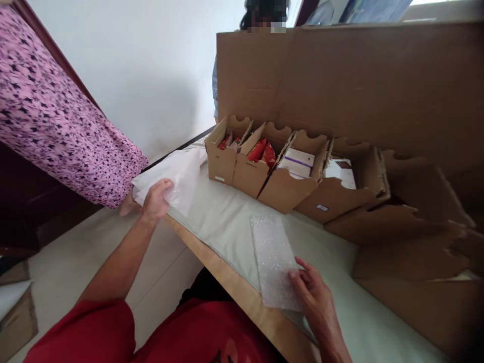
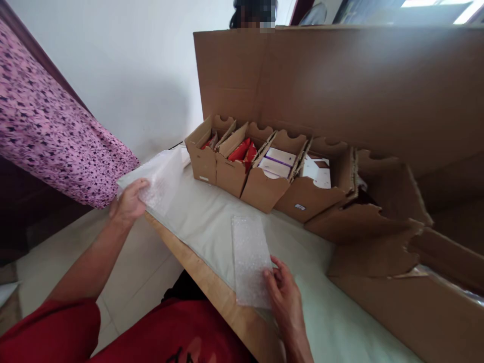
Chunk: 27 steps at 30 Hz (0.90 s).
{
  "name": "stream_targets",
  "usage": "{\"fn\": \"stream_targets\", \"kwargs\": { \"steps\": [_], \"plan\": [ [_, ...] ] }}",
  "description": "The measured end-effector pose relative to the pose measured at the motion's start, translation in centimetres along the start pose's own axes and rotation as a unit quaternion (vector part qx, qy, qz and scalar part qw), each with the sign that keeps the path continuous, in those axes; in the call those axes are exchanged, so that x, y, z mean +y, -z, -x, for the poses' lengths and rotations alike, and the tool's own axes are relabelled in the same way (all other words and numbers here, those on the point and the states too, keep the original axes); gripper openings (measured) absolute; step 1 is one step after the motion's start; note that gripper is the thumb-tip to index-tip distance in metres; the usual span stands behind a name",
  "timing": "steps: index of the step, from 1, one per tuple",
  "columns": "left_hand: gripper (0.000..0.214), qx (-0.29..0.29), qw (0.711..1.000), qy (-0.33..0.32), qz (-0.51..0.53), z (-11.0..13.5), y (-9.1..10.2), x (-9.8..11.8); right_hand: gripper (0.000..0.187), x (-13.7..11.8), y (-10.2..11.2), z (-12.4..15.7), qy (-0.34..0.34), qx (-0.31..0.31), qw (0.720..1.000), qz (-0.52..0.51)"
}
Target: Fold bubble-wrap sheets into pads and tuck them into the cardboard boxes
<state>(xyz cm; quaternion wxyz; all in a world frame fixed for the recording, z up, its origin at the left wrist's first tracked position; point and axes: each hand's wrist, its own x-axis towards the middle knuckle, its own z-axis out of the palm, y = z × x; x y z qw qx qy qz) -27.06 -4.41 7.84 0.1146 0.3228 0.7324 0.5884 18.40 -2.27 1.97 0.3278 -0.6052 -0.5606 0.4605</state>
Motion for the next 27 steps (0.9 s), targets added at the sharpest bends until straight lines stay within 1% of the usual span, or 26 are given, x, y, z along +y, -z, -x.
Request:
{"fn": "stream_targets", "kwargs": {
  "steps": [2,3,4,5,7,9,10,11,12,14,16,17,18,19,20,21,22,23,24,25,26,27],
  "plan": [
    [0.026,-0.052,0.994,0.036,0.088,3.1,-1.2,0.3,0.064,-0.5,0.1,0.2,0.063,0.070,0.994,0.061],
    [0.026,-0.088,0.982,0.070,0.150,4.8,-2.0,0.4,0.060,-1.0,0.0,0.6,0.086,0.092,0.989,0.075],
    [0.026,-0.128,0.961,0.113,0.215,6.4,-2.9,0.6,0.057,-1.4,0.0,1.1,0.097,0.090,0.989,0.070],
    [0.027,-0.169,0.933,0.159,0.274,8.1,-4.0,0.7,0.054,-2.0,-0.1,1.7,0.096,0.064,0.992,0.047],
    [0.027,-0.240,0.876,0.239,0.343,11.3,-6.2,1.1,0.051,-3.0,-0.6,2.9,0.072,-0.032,0.996,-0.047],
    [0.028,-0.300,0.834,0.290,0.361,14.3,-8.4,1.6,0.053,-3.7,-1.2,3.8,0.053,-0.128,0.976,-0.167],
    [0.028,-0.331,0.816,0.308,0.360,15.6,-9.4,1.9,0.054,-3.9,-1.5,4.0,0.048,-0.151,0.963,-0.218],
    [0.028,-0.361,0.802,0.320,0.353,16.8,-10.3,2.3,0.054,-3.9,-1.8,4.1,0.041,-0.151,0.954,-0.258],
    [0.026,-0.388,0.790,0.326,0.343,17.9,-11.0,2.6,0.053,-3.9,-1.9,4.1,0.032,-0.133,0.949,-0.285],
    [0.020,-0.434,0.777,0.328,0.317,19.7,-11.9,3.1,0.046,-3.6,-1.8,3.8,0.010,-0.065,0.948,-0.311],
    [0.016,-0.469,0.774,0.319,0.281,20.9,-12.2,3.4,0.041,-3.3,-1.1,3.6,0.002,-0.006,0.951,-0.309],
    [0.017,-0.477,0.783,0.304,0.258,21.4,-12.1,3.5,0.040,-3.2,-0.6,3.6,0.009,0.006,0.956,-0.294],
    [0.020,-0.476,0.802,0.278,0.231,21.7,-11.9,3.6,0.037,-3.2,0.0,3.7,0.023,0.014,0.964,-0.265],
    [0.027,-0.466,0.827,0.240,0.204,22.0,-11.7,3.8,0.034,-3.4,0.5,3.9,0.044,0.025,0.974,-0.219],
    [0.036,-0.453,0.851,0.195,0.179,22.2,-11.4,4.0,0.030,-3.6,0.9,4.2,0.071,0.040,0.985,-0.155],
    [0.045,-0.444,0.868,0.150,0.162,22.4,-11.1,4.4,0.026,-3.9,1.2,4.5,0.100,0.061,0.990,-0.080],
    [0.055,-0.446,0.874,0.113,0.156,22.6,-10.9,4.8,0.023,-4.3,1.3,4.9,0.130,0.082,0.988,-0.005],
    [0.066,-0.463,0.868,0.090,0.159,22.9,-10.8,5.4,0.023,-4.7,1.3,5.3,0.158,0.097,0.981,0.060],
    [0.077,-0.489,0.853,0.080,0.166,23.2,-10.8,6.0,0.023,-5.1,1.1,5.6,0.184,0.101,0.972,0.106],
    [0.085,-0.518,0.834,0.077,0.174,23.4,-10.8,6.7,0.024,-5.6,0.9,6.0,0.207,0.091,0.965,0.131],
    [0.089,-0.540,0.819,0.080,0.177,23.6,-10.9,7.3,0.024,-6.0,0.7,6.3,0.224,0.071,0.963,0.135],
    [0.087,-0.550,0.811,0.087,0.178,23.8,-11.0,7.9,0.024,-6.3,0.6,6.5,0.231,0.047,0.963,0.127]
  ]
}}
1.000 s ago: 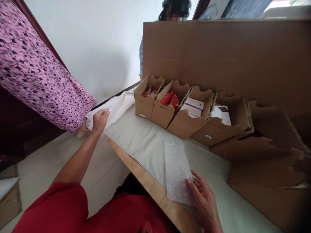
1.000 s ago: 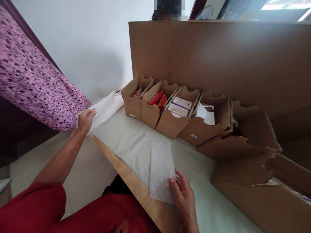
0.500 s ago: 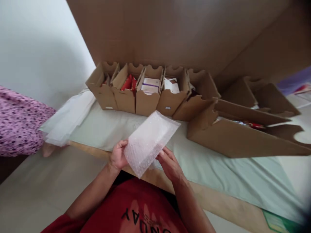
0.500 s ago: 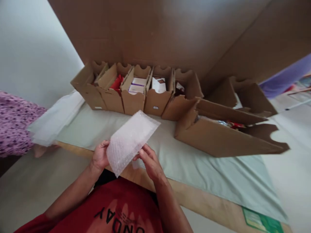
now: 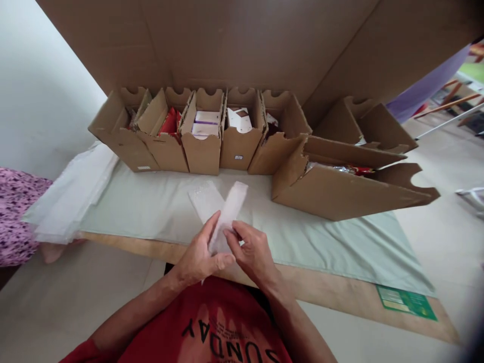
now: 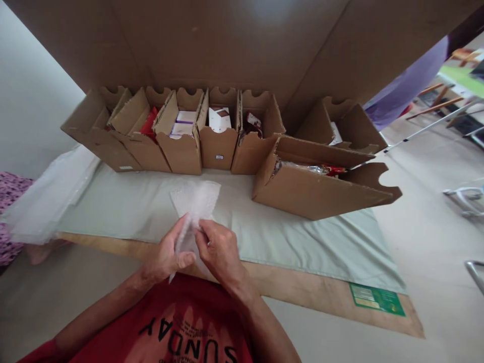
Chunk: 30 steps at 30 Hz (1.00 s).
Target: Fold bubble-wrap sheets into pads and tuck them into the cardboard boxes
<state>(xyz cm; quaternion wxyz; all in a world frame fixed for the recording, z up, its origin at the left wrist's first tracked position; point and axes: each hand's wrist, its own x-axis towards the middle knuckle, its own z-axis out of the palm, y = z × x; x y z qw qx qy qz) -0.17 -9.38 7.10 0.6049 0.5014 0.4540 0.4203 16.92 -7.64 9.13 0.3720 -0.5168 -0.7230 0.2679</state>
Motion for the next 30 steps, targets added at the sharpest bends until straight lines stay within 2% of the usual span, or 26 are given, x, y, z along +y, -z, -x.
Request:
{"fn": "stream_targets", "kwargs": {
  "steps": [1,3,6,8,10,13,15,17,19,21,24,26,28,30],
  "plan": [
    [0.080,0.002,1.000,0.012,0.008,-0.2,-0.2,0.3,0.024,-0.2,0.1,0.1,-0.002,-0.018,1.000,-0.022],
    [0.063,0.043,0.997,0.045,0.048,-0.7,0.1,0.7,0.025,0.0,1.0,0.4,-0.036,-0.035,0.996,-0.075],
    [0.053,0.115,0.974,0.126,0.148,-1.5,1.6,0.3,0.027,2.2,3.5,1.0,-0.118,0.005,0.984,-0.135],
    [0.049,0.131,0.958,0.171,0.189,-1.9,2.3,-0.3,0.030,4.3,5.2,1.3,-0.162,0.033,0.978,-0.127],
    [0.045,0.118,0.954,0.195,0.197,-2.0,2.1,-1.0,0.034,6.4,6.6,1.4,-0.182,0.038,0.980,-0.069],
    [0.043,0.045,0.961,0.218,0.165,-1.5,0.4,-2.0,0.037,9.0,7.7,1.2,-0.173,0.049,0.980,0.086],
    [0.041,-0.007,0.963,0.234,0.130,-1.1,-0.6,-2.6,0.038,10.3,8.1,0.9,-0.161,0.059,0.965,0.201],
    [0.039,-0.029,0.967,0.238,0.089,-1.0,-0.6,-2.9,0.037,11.4,8.6,0.6,-0.157,0.049,0.942,0.293],
    [0.035,0.000,0.978,0.208,0.022,-1.1,0.5,-3.0,0.036,12.3,9.0,0.5,-0.154,0.030,0.921,0.356],
    [0.031,0.070,0.985,0.144,-0.070,-1.6,2.3,-2.9,0.035,12.5,9.2,0.6,-0.131,0.036,0.909,0.394],
    [0.025,0.160,0.968,0.063,-0.184,-2.6,4.8,-2.6,0.033,11.2,8.4,1.2,-0.074,0.116,0.904,0.405],
    [0.024,0.180,0.961,0.049,-0.205,-3.1,5.6,-2.6,0.030,9.2,6.5,1.5,-0.028,0.142,0.919,0.366],
    [0.025,0.174,0.964,0.057,-0.193,-3.4,5.7,-2.8,0.025,6.9,3.7,1.7,0.031,0.093,0.948,0.302],
    [0.026,0.163,0.968,0.069,-0.175,-3.5,5.3,-3.0,0.020,4.8,0.4,1.3,0.081,-0.001,0.962,0.262]
  ]
}}
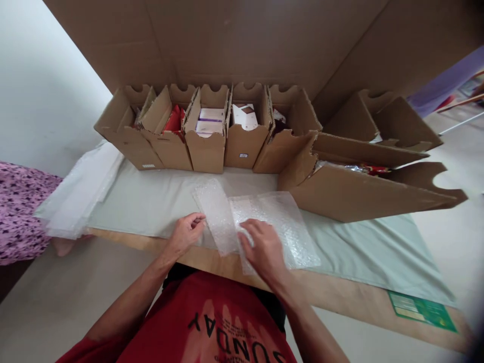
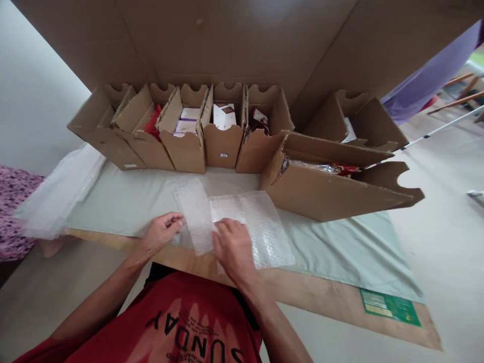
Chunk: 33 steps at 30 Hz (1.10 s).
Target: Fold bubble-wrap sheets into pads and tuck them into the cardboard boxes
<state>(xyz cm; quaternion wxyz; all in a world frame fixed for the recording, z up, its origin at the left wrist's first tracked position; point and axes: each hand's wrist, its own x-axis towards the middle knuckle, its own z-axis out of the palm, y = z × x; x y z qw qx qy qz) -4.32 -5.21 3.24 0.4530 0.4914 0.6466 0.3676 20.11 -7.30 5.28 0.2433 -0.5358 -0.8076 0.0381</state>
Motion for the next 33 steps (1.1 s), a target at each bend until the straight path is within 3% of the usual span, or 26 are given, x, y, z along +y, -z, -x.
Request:
{"fn": "stream_targets", "kwargs": {
  "steps": [3,6,12,15,20,24,28,30,33],
  "plan": [
    [0.031,-0.009,1.000,0.012,0.005,0.2,-0.5,0.0,0.020,-3.3,-2.9,-1.7,0.021,-0.094,0.995,0.027],
    [0.041,-0.022,0.999,0.032,-0.005,0.3,-0.3,0.0,0.017,-4.2,-4.7,-3.1,-0.010,-0.138,0.987,0.076],
    [0.058,-0.043,0.997,0.059,-0.026,0.4,0.2,0.0,0.021,-3.7,-4.4,-4.1,-0.063,-0.177,0.981,0.054],
    [0.061,-0.047,0.996,0.071,-0.005,0.5,0.3,0.2,0.023,-3.3,-3.7,-4.7,-0.088,-0.140,0.986,-0.029],
    [0.064,-0.013,0.991,0.093,0.099,0.8,1.0,0.2,0.021,-4.1,-2.4,-5.2,-0.067,0.014,0.976,-0.208],
    [0.063,0.038,0.968,0.094,0.228,0.5,1.8,-0.3,0.023,-6.0,-0.6,-4.6,-0.049,0.039,0.907,-0.417],
    [0.045,0.068,0.954,0.075,0.283,0.7,2.8,0.5,0.024,-6.1,1.4,-3.1,-0.118,0.016,0.834,-0.539],
    [0.036,0.052,0.956,0.055,0.283,1.1,3.1,1.4,0.025,-4.7,2.3,-1.9,-0.170,0.028,0.817,-0.550],
    [0.027,-0.026,0.973,0.027,0.226,1.9,2.4,2.9,0.027,-0.9,3.4,0.5,-0.256,0.076,0.823,-0.502]
  ]
}}
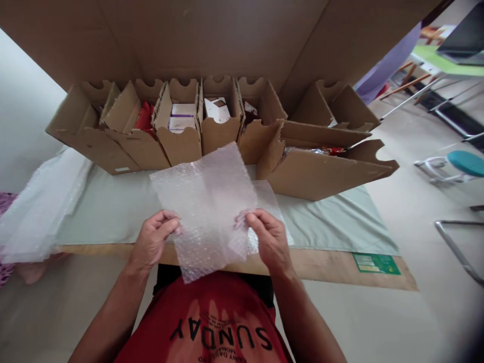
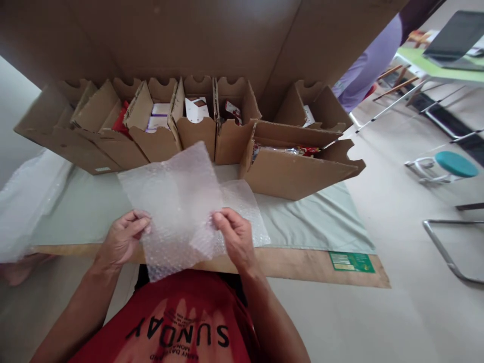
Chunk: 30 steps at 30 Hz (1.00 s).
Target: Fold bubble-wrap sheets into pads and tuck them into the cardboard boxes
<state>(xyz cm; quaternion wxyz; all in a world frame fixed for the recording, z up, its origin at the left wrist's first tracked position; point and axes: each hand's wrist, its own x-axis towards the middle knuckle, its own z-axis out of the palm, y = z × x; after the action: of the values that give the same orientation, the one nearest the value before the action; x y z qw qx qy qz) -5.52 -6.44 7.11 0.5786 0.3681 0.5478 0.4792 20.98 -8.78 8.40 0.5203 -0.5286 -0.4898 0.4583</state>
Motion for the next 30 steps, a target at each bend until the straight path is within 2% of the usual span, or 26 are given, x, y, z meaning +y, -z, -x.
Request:
{"fn": "stream_targets", "kwargs": {
  "steps": [2,5,9,13,16,20,25,28,30],
  "plan": [
    [0.026,-0.061,0.995,0.020,-0.073,0.1,-1.6,-0.2,0.028,1.3,3.2,0.0,-0.021,0.053,0.997,0.049],
    [0.029,-0.128,0.975,0.064,-0.170,-0.5,-4.6,-1.5,0.031,3.5,6.9,-0.2,-0.049,0.083,0.987,0.128],
    [0.027,-0.150,0.948,0.054,-0.275,-2.2,-7.4,-3.5,0.034,5.5,9.2,-0.6,-0.074,0.099,0.956,0.266],
    [0.025,-0.139,0.939,0.027,-0.315,-3.3,-7.5,-4.4,0.043,5.6,9.6,-0.8,-0.076,0.144,0.917,0.365],
    [0.025,-0.137,0.930,0.018,-0.341,-3.6,-6.9,-4.5,0.055,5.1,9.9,-1.0,-0.052,0.151,0.917,0.364],
    [0.024,-0.129,0.909,0.000,-0.396,-3.9,-6.8,-4.6,0.066,4.9,10.1,-2.5,-0.037,0.128,0.920,0.369],
    [0.017,-0.124,0.897,-0.006,-0.425,-4.2,-7.7,-4.1,0.046,5.7,9.2,-5.1,-0.084,0.084,0.892,0.435],
    [0.016,-0.127,0.893,-0.007,-0.432,-4.0,-7.6,-3.5,0.029,6.1,8.8,-5.7,-0.088,0.064,0.912,0.395],
    [0.016,-0.128,0.893,-0.008,-0.432,-3.7,-6.9,-3.2,0.027,6.1,8.6,-5.6,-0.069,0.049,0.931,0.354]
  ]
}}
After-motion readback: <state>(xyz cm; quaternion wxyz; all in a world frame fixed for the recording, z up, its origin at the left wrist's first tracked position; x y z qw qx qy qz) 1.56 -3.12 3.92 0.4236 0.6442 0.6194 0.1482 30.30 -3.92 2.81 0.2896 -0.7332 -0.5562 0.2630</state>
